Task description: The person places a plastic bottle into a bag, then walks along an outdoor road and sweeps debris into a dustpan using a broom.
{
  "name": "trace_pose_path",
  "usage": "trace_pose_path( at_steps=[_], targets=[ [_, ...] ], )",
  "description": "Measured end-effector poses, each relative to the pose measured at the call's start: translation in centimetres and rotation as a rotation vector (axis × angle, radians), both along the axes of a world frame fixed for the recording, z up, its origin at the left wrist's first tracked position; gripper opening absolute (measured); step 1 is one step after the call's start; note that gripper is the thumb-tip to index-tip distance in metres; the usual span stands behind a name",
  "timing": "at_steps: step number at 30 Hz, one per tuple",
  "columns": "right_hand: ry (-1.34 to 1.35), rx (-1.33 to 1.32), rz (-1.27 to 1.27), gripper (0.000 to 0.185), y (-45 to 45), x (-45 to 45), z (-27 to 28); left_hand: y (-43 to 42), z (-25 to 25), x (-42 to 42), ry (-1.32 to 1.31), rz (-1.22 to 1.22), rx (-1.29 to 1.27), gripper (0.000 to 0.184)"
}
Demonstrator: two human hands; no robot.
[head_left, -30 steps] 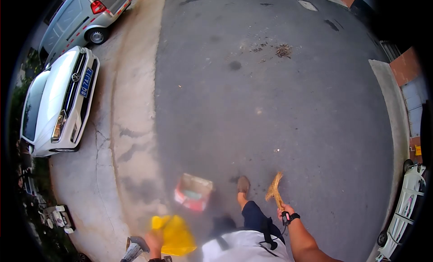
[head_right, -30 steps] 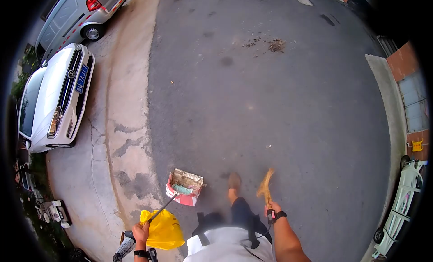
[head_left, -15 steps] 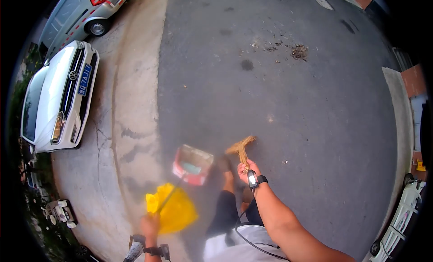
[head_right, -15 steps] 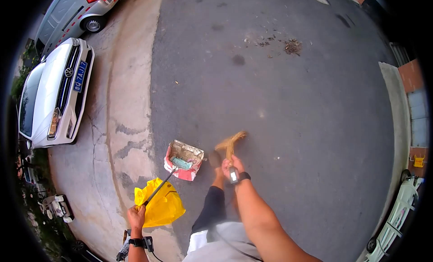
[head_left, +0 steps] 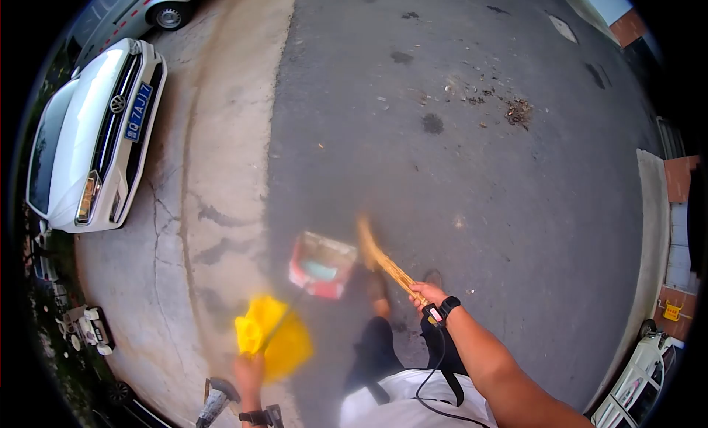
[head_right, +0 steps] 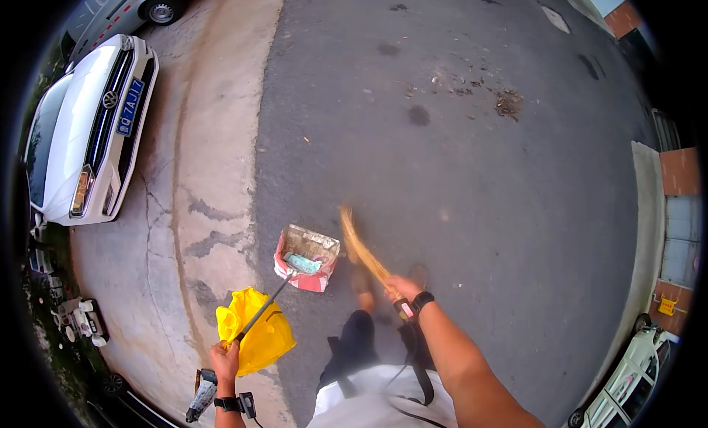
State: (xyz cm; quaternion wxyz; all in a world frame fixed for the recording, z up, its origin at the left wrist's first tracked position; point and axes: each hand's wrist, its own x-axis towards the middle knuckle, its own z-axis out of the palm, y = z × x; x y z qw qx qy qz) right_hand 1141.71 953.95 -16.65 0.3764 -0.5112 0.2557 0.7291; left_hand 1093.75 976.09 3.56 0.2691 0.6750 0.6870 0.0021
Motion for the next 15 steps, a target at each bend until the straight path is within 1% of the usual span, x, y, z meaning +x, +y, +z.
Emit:
trace_pose_path(
  at_steps=[1, 3, 4, 5, 6, 7, 8, 9, 10, 13, 15],
  targets=[
    [-0.05, -0.034, 0.087, 0.022, 0.4, 0.9, -1.9, 0.2, 0.2, -0.1, 0.021, 0.017, -0.002, 0.026],
    [-0.135, -0.106, 0.155, 0.037, 1.3, 3.4, -5.8, 0.4, 0.0, -0.6, 0.054, 0.051, -0.004, 0.025],
    [-0.242, -0.126, 0.126, 0.042, 2.7, 6.0, -4.0, 0.6, 0.4, 0.5, 0.021, 0.061, 0.008, 0.025],
    [-0.279, -0.094, 0.21, 0.044, 3.0, 9.0, -5.8, 0.9, 0.1, 0.8, 0.026, 0.05, 0.028, 0.025],
    [-0.324, -0.136, 0.204, 0.051, 3.9, 12.0, -5.0, 0.8, 0.0, 0.9, 0.034, 0.042, 0.047, 0.026],
    [-0.368, -0.164, 0.19, 0.049, 4.5, 14.8, -3.2, 0.8, 0.1, 1.4, 0.04, 0.038, 0.073, 0.026],
    [-0.318, -0.154, 0.169, 0.055, 5.1, 17.9, -2.7, 1.0, 0.6, 2.7, 0.086, 0.037, 0.078, 0.027],
    [-0.337, -0.13, 0.174, 0.054, 5.1, 20.6, -3.6, 1.1, 1.3, 4.2, 0.132, 0.04, 0.086, 0.027],
    [-0.346, -0.106, 0.161, 0.054, 5.9, 22.8, -2.6, 1.1, 2.2, 5.7, 0.183, 0.043, 0.091, 0.028],
    [-0.327, -0.043, 0.175, 0.06, 6.8, 27.1, 1.5, 0.7, 3.0, 6.3, 0.268, 0.079, 0.065, 0.029],
    [-0.287, -0.017, 0.156, 0.058, 7.6, 28.7, 3.7, 0.7, 3.0, 7.3, 0.289, 0.149, 0.1, 0.033]
  ],
)
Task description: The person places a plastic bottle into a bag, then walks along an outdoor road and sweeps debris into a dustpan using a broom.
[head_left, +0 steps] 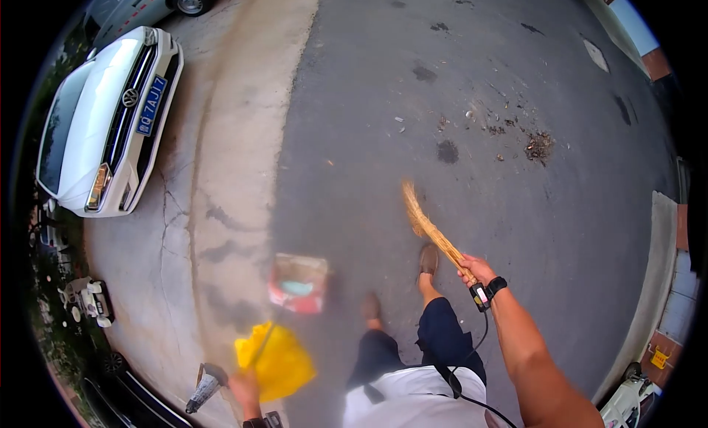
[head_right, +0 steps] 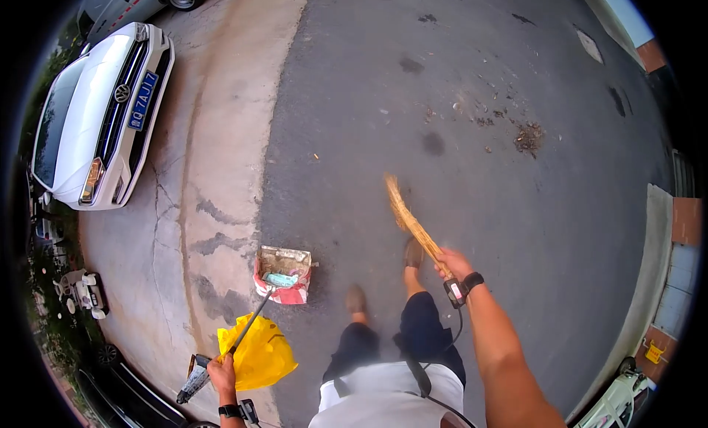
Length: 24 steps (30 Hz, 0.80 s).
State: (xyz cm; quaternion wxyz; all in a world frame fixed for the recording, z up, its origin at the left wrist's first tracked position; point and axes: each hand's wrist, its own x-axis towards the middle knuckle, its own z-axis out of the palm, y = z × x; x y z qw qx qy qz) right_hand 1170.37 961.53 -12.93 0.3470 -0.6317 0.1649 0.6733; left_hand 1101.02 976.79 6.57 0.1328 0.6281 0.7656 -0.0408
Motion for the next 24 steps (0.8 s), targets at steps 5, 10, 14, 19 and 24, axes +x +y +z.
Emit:
trace_pose_path(
  at_steps=[5, 10, 14, 19, 24],
  targets=[
    [0.191, 0.093, 0.008, 0.058, 3.2, 1.5, 1.2, 1.5, -0.1, 3.3, -0.014, 0.096, 0.042, 0.038],
    [0.206, 0.091, 0.108, 0.053, 12.4, -1.4, 4.7, 5.2, -0.8, 6.6, 0.074, 0.215, 0.001, 0.039],
    [0.253, 0.15, 0.158, 0.06, 20.1, -5.4, 4.7, 8.8, -5.1, 4.9, 0.011, 0.234, -0.026, 0.038],
    [0.191, 0.213, 0.368, 0.055, 33.2, -13.8, 3.7, 13.0, -9.4, 3.3, -0.031, 0.069, -0.029, 0.033],
    [0.307, 0.2, 0.422, 0.034, 47.2, -24.1, -1.3, 18.0, -7.5, 6.1, -0.058, 0.138, -0.094, 0.029]
  ],
)
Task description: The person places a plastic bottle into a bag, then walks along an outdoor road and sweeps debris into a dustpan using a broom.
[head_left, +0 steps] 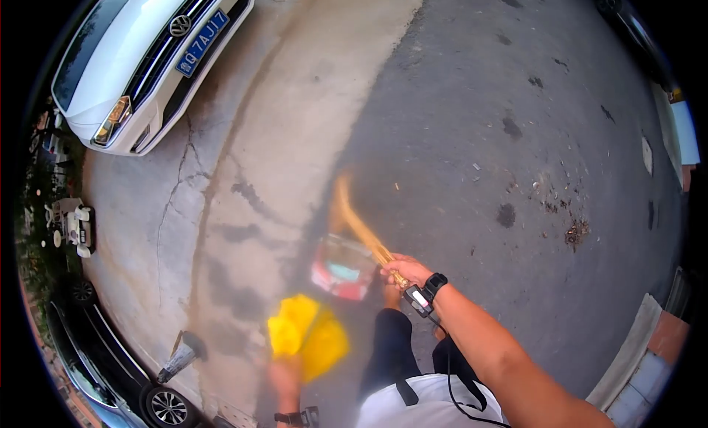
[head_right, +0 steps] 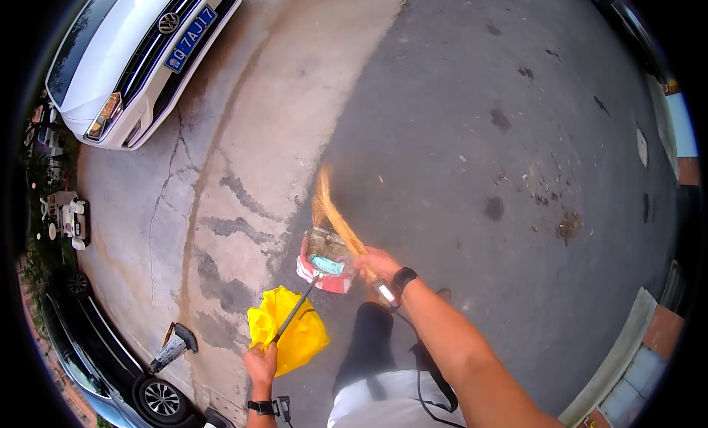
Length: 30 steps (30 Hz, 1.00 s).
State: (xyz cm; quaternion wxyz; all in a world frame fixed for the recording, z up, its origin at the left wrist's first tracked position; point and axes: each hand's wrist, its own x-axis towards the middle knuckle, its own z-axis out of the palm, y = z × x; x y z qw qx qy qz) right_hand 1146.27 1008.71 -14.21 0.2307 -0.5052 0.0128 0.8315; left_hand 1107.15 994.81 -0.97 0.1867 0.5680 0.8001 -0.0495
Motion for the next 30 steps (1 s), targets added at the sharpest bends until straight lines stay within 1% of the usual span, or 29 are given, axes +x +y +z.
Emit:
trace_pose_path(
  at_steps=[2, 3, 5, 6, 8, 9, 10, 11, 12, 13, 15, 16, 17, 18, 20, 22, 24, 25, 27, 29, 30],
  targets=[
    [0.021, 0.024, 0.004, 0.021, 5.1, -3.9, -3.1, 0.6, 0.0, -0.2, -0.064, 0.022, -0.024, 0.028],
    [-0.017, 0.02, 0.022, 0.019, 7.4, -5.5, -3.8, 0.5, 0.0, -0.6, -0.094, 0.033, -0.035, 0.028],
    [-0.091, 0.015, 0.061, 0.015, 11.4, -7.5, -5.1, 0.7, -0.3, -0.9, -0.069, 0.068, -0.091, 0.027],
    [-0.118, 0.023, 0.029, 0.014, 12.3, -7.8, -6.3, 1.0, -0.1, -0.9, -0.056, 0.085, -0.121, 0.026],
    [-0.176, 0.04, -0.035, 0.012, 13.0, -7.4, -8.6, 2.0, 0.4, -0.6, -0.103, 0.103, -0.094, 0.025],
    [-0.206, 0.013, -0.066, 0.028, 12.1, -6.1, -8.9, 2.4, 0.6, -0.6, -0.111, 0.11, -0.093, 0.025],
    [-0.244, -0.073, -0.178, 0.054, 10.9, -4.9, -7.9, 2.8, 0.7, -0.6, -0.122, 0.117, -0.089, 0.025],
    [-0.214, -0.132, -0.224, 0.071, 9.3, -3.3, -6.7, 3.3, 0.8, -0.6, -0.118, 0.119, -0.094, 0.025],
    [-0.253, -0.173, -0.201, 0.068, 6.6, -1.4, -7.1, 3.6, 0.9, -0.5, -0.115, 0.118, -0.1, 0.025],
    [-0.265, -0.207, -0.229, 0.067, 4.4, 0.4, -5.8, 3.9, 1.1, -0.4, -0.113, 0.112, -0.107, 0.025],
    [-0.318, -0.318, -0.37, 0.058, -0.8, 3.5, -4.2, 4.6, 1.6, 0.2, -0.125, 0.11, -0.108, 0.026],
    [-0.347, -0.335, -0.399, 0.055, -2.8, 4.8, -3.0, 4.9, 1.8, 0.3, -0.128, 0.108, -0.107, 0.026],
    [-0.35, -0.34, -0.436, 0.055, -4.4, 5.8, -1.7, 5.0, 1.9, 0.4, -0.138, 0.095, -0.11, 0.026],
    [-0.319, -0.349, -0.527, 0.054, -5.7, 6.2, -0.6, 5.0, 1.8, 0.4, -0.145, 0.083, -0.112, 0.026],
    [-0.309, -0.312, -0.588, 0.058, -8.0, 6.6, 1.0, 4.7, 1.7, 0.2, -0.159, 0.06, -0.113, 0.026],
    [-0.334, -0.266, -0.512, 0.063, -8.2, 6.2, 1.6, 4.2, 1.1, 0.1, -0.18, 0.04, -0.103, 0.025],
    [-0.336, -0.241, -0.443, 0.068, -6.8, 4.8, 1.9, 3.9, 0.8, 0.4, -0.197, 0.094, -0.084, 0.025],
    [-0.327, -0.24, -0.415, 0.07, -4.8, 4.3, 1.8, 3.6, 0.7, 0.6, -0.205, 0.121, -0.076, 0.024],
    [-0.249, -0.163, -0.337, 0.072, -2.3, 4.0, -1.6, 3.3, 0.5, 0.4, -0.205, 0.122, -0.092, 0.025],
    [-0.289, -0.16, -0.268, 0.073, -0.3, 4.7, -4.6, 3.0, 0.2, -0.1, -0.209, 0.115, -0.103, 0.025],
    [-0.304, -0.184, -0.301, 0.073, -0.8, 5.9, -5.6, 2.8, 0.0, -0.5, -0.217, 0.107, -0.106, 0.025]
  ],
)
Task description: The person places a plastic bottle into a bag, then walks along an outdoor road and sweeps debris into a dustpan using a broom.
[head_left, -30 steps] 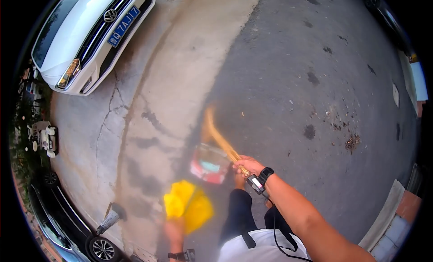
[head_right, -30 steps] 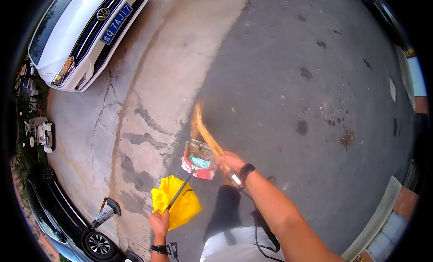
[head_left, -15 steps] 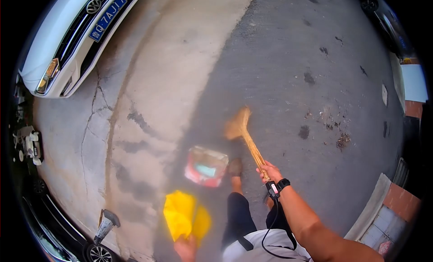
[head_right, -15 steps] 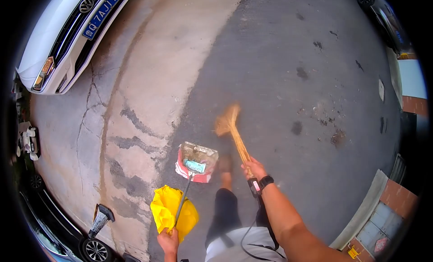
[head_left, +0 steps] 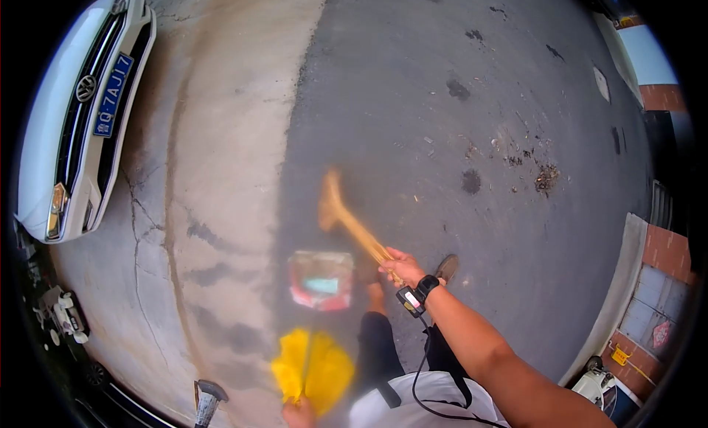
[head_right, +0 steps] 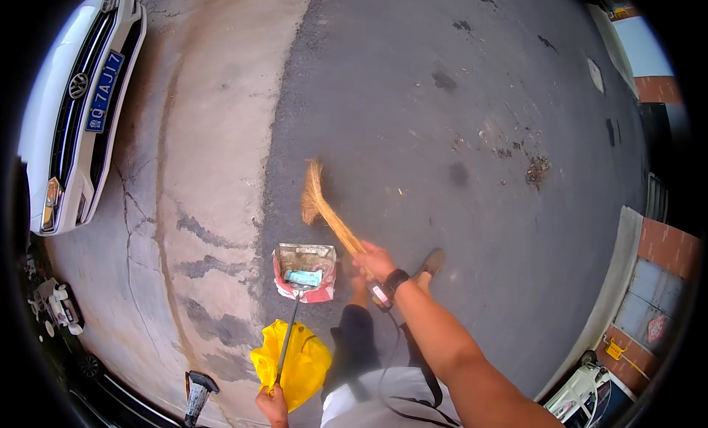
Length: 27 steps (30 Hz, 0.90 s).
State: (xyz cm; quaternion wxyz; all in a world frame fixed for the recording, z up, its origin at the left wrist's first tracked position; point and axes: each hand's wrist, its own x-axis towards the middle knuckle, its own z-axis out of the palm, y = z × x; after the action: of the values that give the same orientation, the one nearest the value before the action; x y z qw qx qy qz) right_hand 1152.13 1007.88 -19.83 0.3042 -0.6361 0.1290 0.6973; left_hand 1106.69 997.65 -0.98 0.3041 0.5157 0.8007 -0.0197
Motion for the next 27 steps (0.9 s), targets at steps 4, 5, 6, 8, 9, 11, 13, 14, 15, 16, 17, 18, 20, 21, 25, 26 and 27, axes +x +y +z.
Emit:
trace_pose_path(
  at_steps=[4, 5, 6, 8, 9, 11, 13, 14, 15, 16, 17, 18, 20, 21, 25, 26, 27],
  targets=[
    [-0.126, -0.131, -0.114, 0.074, -6.3, 5.9, 0.2, 0.2, 0.2, 0.8, -0.026, 0.01, 0.003, 0.025],
    [-0.124, -0.158, -0.185, 0.071, -8.6, 7.5, 1.1, 0.0, 0.4, 0.8, 0.007, -0.06, -0.003, 0.031],
    [-0.124, -0.184, -0.256, 0.068, -10.9, 8.8, 2.0, -0.3, 0.5, 0.6, 0.037, -0.129, -0.008, 0.037],
    [-0.166, -0.204, -0.242, 0.063, -14.5, 10.8, 3.4, -0.5, 0.0, 0.4, 0.074, -0.216, 0.005, 0.044],
    [-0.169, -0.184, -0.285, 0.062, -15.5, 11.4, 4.5, -0.9, -0.3, 0.2, 0.086, -0.229, 0.017, 0.044],
    [-0.214, -0.151, -0.265, 0.064, -17.4, 11.4, 5.4, -1.0, -0.4, 0.5, 0.087, -0.246, 0.041, 0.044],
    [-0.259, -0.113, -0.232, 0.066, -17.5, 11.2, 7.1, -0.7, 0.2, 1.1, 0.065, -0.254, 0.067, 0.044],
    [-0.253, -0.083, -0.224, 0.065, -16.6, 11.0, 7.9, -0.8, 0.0, 0.9, 0.032, -0.24, 0.087, 0.045],
    [-0.248, -0.053, -0.216, 0.064, -15.6, 11.0, 8.3, -1.0, -0.4, 0.5, -0.002, -0.227, 0.106, 0.045],
    [-0.242, -0.024, -0.208, 0.064, -14.5, 11.1, 8.4, -1.1, -0.8, 0.5, -0.035, -0.213, 0.124, 0.046],
    [-0.222, 0.003, -0.183, 0.066, -13.1, 11.3, 8.3, -0.9, 0.0, 1.8, -0.018, -0.207, 0.146, 0.046],
    [-0.206, 0.032, -0.173, 0.067, -11.7, 11.7, 7.3, -0.9, 0.0, 2.0, 0.024, -0.227, 0.105, 0.045],
    [-0.18, 0.078, -0.135, 0.068, -8.6, 13.2, 4.9, -0.9, 0.0, 1.1, 0.108, -0.268, 0.021, 0.045],
    [-0.17, 0.095, -0.105, 0.067, -7.0, 14.6, 3.6, -1.0, -0.1, 0.3, 0.14, -0.289, -0.03, 0.05],
    [-0.134, 0.1, -0.241, 0.066, -3.2, 22.0, -1.3, 0.0, 2.4, 5.5, 0.26, -0.242, -0.092, 0.061],
    [-0.094, 0.1, -0.298, 0.068, -4.1, 24.4, -2.6, -0.4, 2.0, 5.2, 0.316, -0.281, -0.102, 0.061],
    [-0.144, 0.105, -0.44, 0.068, -5.4, 25.6, -3.6, -0.6, 1.7, 4.4, 0.373, -0.322, -0.112, 0.061]
  ],
)
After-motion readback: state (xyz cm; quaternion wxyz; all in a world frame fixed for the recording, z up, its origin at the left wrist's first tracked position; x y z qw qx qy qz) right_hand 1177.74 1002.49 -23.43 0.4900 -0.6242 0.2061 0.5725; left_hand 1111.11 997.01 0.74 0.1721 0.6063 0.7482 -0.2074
